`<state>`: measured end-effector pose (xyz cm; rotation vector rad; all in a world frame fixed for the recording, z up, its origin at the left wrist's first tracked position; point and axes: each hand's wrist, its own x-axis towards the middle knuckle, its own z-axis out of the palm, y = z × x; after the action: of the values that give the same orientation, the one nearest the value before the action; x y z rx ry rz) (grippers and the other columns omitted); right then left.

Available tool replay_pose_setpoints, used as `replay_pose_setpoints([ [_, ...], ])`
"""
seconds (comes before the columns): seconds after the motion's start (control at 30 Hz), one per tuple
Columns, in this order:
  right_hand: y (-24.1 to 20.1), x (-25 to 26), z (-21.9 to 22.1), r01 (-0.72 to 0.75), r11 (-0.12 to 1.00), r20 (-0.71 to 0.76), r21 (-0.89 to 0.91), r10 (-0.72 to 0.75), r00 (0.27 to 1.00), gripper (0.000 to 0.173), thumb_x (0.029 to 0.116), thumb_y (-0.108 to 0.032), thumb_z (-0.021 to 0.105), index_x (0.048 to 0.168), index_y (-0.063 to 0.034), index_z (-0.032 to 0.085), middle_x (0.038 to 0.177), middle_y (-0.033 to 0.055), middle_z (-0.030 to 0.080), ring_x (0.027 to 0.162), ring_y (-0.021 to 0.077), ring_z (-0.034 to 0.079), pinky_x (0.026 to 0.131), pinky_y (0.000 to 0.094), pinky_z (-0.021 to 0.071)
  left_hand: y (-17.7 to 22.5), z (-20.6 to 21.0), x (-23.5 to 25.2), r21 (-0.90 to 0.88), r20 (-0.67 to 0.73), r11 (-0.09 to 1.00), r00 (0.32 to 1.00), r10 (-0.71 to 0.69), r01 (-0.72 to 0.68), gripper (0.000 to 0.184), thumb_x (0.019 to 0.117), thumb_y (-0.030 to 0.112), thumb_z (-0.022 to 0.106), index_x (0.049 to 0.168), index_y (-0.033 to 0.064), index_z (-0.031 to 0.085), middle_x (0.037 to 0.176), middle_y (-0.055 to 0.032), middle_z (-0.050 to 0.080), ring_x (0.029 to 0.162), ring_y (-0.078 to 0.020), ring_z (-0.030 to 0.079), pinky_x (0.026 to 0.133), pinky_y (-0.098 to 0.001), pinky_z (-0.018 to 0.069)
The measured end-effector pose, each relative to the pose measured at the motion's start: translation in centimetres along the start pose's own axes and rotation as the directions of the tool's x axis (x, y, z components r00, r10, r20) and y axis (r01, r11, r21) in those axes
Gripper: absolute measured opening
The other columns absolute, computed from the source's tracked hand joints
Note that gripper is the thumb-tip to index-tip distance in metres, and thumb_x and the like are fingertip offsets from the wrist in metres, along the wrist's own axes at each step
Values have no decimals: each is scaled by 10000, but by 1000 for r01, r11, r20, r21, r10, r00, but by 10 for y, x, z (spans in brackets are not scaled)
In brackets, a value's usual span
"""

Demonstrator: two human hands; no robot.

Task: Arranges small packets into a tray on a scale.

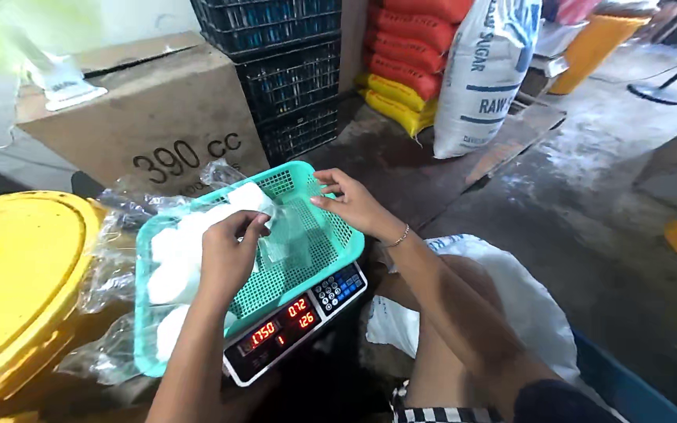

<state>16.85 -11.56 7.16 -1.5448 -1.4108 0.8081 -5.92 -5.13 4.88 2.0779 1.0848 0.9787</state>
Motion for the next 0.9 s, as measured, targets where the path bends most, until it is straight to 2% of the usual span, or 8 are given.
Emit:
replay_pose_setpoints([
  [0.1, 20, -2, -8, -18, 994, 35, 112, 14, 999, 635, 951, -97, 723, 1510, -50, 425, 1420, 201, 550, 1140, 295, 643, 870, 431, 576, -1, 2, 1, -6, 1, 1000, 1000, -15, 15, 180, 1030, 175, 598, 1013, 41, 717, 819, 2, 707, 730, -47, 649, 717, -268, 544],
  [0.27, 38, -3, -16, -37, 950, 122, 311, -1, 993, 183, 989, 6, 611, 1159, 54, 661, 998, 119, 706, 824, 111, 671, 781, 272, 579, -1, 10, 5, 14, 13, 999, 999, -33, 32, 185, 1027, 200, 606, 992, 56, 715, 795, 31, 689, 683, -1, 605, 660, -215, 505],
  [0.47, 40, 2, -9, -60, 956, 85, 289, 37, 996, 108, 995, -24, 635, 988, 73, 681, 792, 64, 680, 688, 59, 640, 691, 229, 571, -6, 18, 5, 82, 30, 996, 999, -22, 20, 289, 1033, 285, 561, 974, 48, 716, 795, 17, 696, 700, -10, 640, 673, -217, 536],
  [0.53, 41, 2, -6, 5, 972, 56, 234, -19, 998, 133, 973, -34, 672, 968, 98, 680, 799, 88, 684, 708, 71, 653, 717, 250, 582, -10, 16, 3, 148, 22, 985, 996, 82, -84, 390, 1002, 352, 600, 1093, -15, 694, 962, -148, 722, 870, -213, 697, 783, -422, 568],
  [0.6, 39, 0, -8, 145, 985, 81, 95, -153, 985, 176, 948, -70, 718, 957, 105, 697, 825, 117, 691, 751, 94, 645, 743, 264, 553, -13, 15, 5, 93, 106, 970, 971, 215, -225, 734, 916, 424, 717, 1363, -118, 507, 1309, -336, 582, 1200, -417, 579, 990, -558, 471],
  [0.7, 31, -10, -6, 398, 917, 177, -30, -387, 905, 165, 880, -54, 775, 884, 97, 708, 799, 154, 692, 768, 170, 663, 741, 316, 538, -8, 18, 12, -95, 304, 912, 861, 409, -400, 1070, 816, 429, 844, 1501, -167, 278, 1465, -372, 443, 1402, -369, 437, 1169, -479, 357],
  [0.8, 21, -18, 1, 496, 868, 66, 24, -496, 866, 111, 877, 8, 741, 901, 112, 711, 854, 182, 691, 817, 205, 676, 777, 328, 553, 2, 23, 4, -148, 396, 906, 816, 421, -395, 511, 874, 209, 801, 1190, -148, 618, 1018, -242, 718, 968, -269, 695, 919, -465, 539],
  [0.9, 13, -22, 9, 448, 870, -45, 205, -449, 893, 377, 864, 0, 750, 1176, 166, 618, 1157, 254, 658, 1023, 250, 659, 867, 350, 552, 11, 20, -6, -108, 308, 924, 871, 382, -367, 233, 951, 113, 684, 957, -120, 687, 915, -225, 723, 867, -194, 700, 853, -376, 562],
])
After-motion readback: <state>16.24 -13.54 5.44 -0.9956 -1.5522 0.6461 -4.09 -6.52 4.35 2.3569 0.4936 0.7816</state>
